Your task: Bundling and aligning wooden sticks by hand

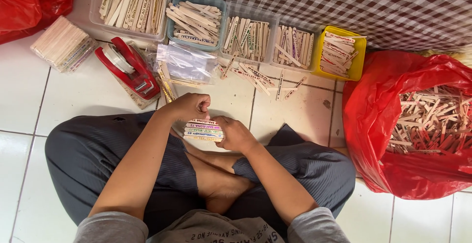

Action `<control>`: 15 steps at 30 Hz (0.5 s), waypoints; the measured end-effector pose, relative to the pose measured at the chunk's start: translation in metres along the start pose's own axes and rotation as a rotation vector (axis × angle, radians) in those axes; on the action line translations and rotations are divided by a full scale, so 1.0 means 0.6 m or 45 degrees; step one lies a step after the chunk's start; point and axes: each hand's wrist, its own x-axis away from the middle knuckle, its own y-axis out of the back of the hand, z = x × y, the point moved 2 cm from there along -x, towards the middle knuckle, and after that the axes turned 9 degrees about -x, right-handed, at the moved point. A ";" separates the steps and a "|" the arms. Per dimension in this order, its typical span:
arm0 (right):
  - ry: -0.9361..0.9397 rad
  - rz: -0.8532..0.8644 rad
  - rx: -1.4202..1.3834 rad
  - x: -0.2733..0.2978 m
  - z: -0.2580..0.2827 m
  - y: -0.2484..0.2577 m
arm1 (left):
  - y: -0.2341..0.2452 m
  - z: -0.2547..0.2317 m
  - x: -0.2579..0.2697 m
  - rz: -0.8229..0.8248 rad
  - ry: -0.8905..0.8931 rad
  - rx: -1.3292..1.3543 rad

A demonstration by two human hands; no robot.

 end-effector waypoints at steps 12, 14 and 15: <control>0.096 0.078 0.051 0.007 0.044 0.020 | -0.059 0.091 -0.025 0.237 0.326 0.510; 0.092 0.091 0.084 0.006 0.033 0.014 | -0.042 0.055 0.001 0.294 0.443 0.517; 0.089 0.092 0.083 0.006 0.036 0.015 | -0.049 0.068 -0.010 0.297 0.444 0.517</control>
